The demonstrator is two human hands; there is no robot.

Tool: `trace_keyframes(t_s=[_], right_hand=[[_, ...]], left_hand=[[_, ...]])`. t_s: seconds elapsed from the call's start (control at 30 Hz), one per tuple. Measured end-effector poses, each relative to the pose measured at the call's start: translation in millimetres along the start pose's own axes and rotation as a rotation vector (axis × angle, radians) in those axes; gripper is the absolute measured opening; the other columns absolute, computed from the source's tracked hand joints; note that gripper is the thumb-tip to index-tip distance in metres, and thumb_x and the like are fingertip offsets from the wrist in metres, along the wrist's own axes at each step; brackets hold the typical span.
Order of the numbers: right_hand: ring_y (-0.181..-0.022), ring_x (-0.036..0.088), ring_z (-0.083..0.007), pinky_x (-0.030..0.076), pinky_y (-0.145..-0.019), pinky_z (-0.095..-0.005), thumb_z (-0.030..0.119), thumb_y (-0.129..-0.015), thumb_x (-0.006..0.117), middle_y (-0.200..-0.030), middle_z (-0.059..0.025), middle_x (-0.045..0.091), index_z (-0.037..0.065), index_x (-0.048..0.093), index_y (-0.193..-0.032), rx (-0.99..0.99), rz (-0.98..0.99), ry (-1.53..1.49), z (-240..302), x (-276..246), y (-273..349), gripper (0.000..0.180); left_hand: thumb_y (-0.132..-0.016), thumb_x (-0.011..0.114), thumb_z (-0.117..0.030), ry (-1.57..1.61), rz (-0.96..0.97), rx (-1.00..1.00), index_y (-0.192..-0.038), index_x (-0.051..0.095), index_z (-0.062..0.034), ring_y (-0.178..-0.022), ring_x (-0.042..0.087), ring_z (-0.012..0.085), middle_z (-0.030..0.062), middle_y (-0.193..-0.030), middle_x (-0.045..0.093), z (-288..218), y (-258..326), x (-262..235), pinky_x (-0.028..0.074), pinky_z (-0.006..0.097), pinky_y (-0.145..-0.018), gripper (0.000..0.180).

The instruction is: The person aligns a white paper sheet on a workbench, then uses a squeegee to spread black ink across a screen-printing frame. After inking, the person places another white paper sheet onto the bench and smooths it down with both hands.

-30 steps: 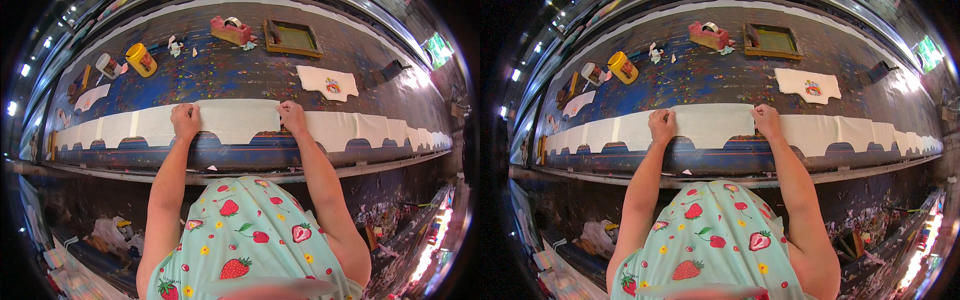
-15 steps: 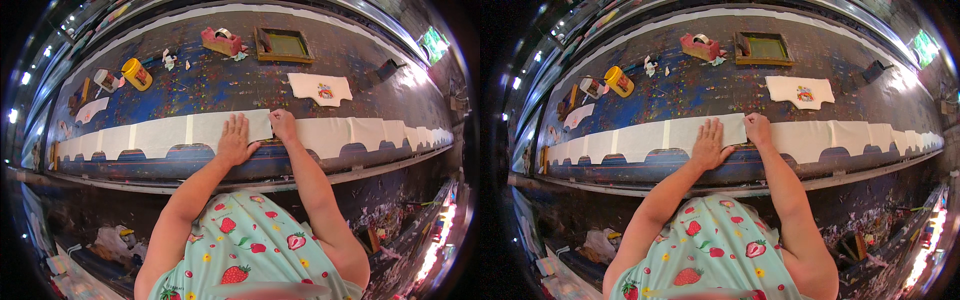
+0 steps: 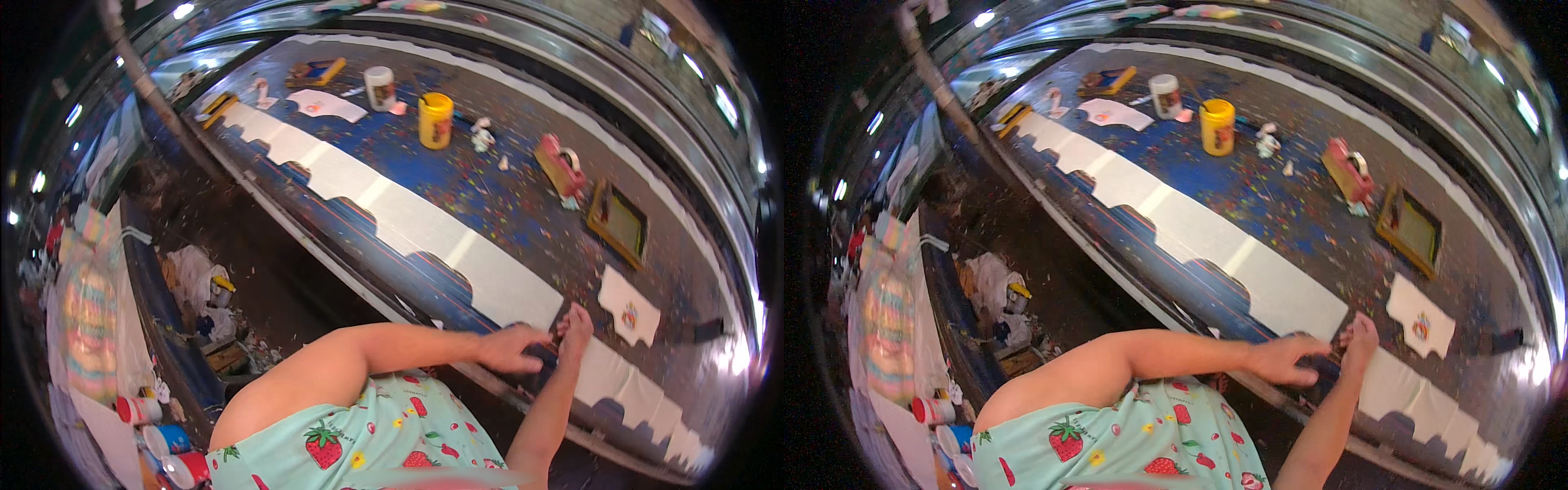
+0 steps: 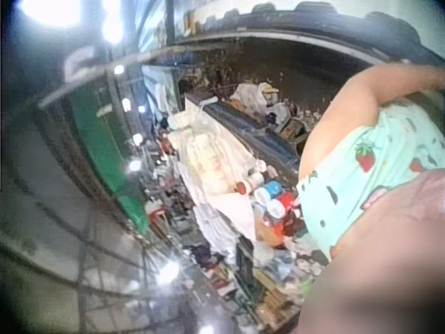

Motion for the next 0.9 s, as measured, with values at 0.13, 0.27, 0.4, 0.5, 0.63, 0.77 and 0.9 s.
trace_keyframes(t_s=[0.13,0.27,0.4,0.5,0.63,0.77,0.9], right_hand=[[-0.056,0.054,-0.0091,0.042,-0.045,-0.0269,0.027,-0.114,0.071,-0.077,0.0017,0.056,0.005,0.074,-0.120,0.012,-0.188,-0.139,6,-1,2,0.023],[-0.059,0.054,-0.0104,0.056,-0.053,-0.0326,0.029,-0.113,0.073,-0.073,0.0014,0.054,0.002,0.077,-0.112,-0.142,0.046,0.192,55,105,17,0.027],[-0.086,0.077,-0.0161,0.066,-0.076,-0.0343,0.016,-0.108,0.076,-0.100,-0.0078,0.079,0.001,0.079,-0.113,-0.231,0.743,0.215,98,347,124,0.016],[-0.132,0.071,-0.0247,0.055,-0.114,-0.0406,0.017,-0.109,0.075,-0.136,-0.0134,0.076,-0.002,0.071,-0.144,-0.415,1.432,0.393,134,509,258,0.040],[-0.151,0.059,-0.0319,0.045,-0.128,-0.0458,0.040,-0.111,0.073,-0.159,-0.0219,0.063,-0.003,0.050,-0.167,-0.481,2.127,0.415,169,665,421,0.074],[-0.159,0.049,-0.0443,0.039,-0.132,-0.0482,0.061,-0.111,0.064,-0.168,-0.0352,0.048,-0.007,0.030,-0.175,-0.536,2.404,0.250,179,759,562,0.099],[-0.161,0.045,-0.0466,0.037,-0.133,-0.0462,0.073,-0.108,0.061,-0.172,-0.0382,0.042,-0.009,0.029,-0.174,-0.542,2.558,0.060,167,856,665,0.110]], left_hand=[[-0.106,0.081,-0.028,0.806,0.208,-0.186,-0.153,0.064,0.0050,-0.127,0.072,0.0210,0.0151,-0.142,0.076,-58,116,-49,0.057,0.042,-0.114,0.060],[-0.108,0.075,-0.027,0.377,0.227,-0.153,-0.144,0.072,0.0027,-0.123,0.076,0.0285,0.0188,-0.135,0.079,-77,221,-142,0.059,0.046,-0.110,0.046],[-0.097,0.074,-0.025,-0.543,0.288,0.012,-0.113,0.081,-0.0041,-0.108,0.077,0.0351,0.0145,-0.111,0.081,-69,298,-214,0.059,0.052,-0.096,0.027],[-0.089,0.074,-0.026,-1.058,0.358,0.063,-0.094,0.080,-0.0133,-0.101,0.077,0.0267,0.0058,-0.098,0.081,-53,362,-260,0.057,0.043,-0.092,0.015],[-0.089,0.073,-0.020,-1.182,0.653,-0.221,-0.111,0.086,-0.0043,-0.110,0.080,0.0362,0.0200,-0.110,0.084,-20,435,-311,0.061,0.053,-0.104,0.030],[-0.089,0.072,-0.020,-1.190,0.663,-0.354,-0.111,0.086,-0.0047,-0.110,0.080,0.0363,0.0198,-0.111,0.083,-8,511,-354,0.061,0.053,-0.104,0.030],[-0.090,0.072,-0.020,-1.170,0.486,-0.440,-0.112,0.085,-0.0051,-0.109,0.080,0.0365,0.0195,-0.111,0.083,-4,572,-399,0.061,0.053,-0.103,0.029]])
Point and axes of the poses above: each hand's wrist, its own y-axis away from the middle knuckle, its own x-axis out of the palm, z = x × y, the point moved 3 cm from there along -y, towards the middle knuckle
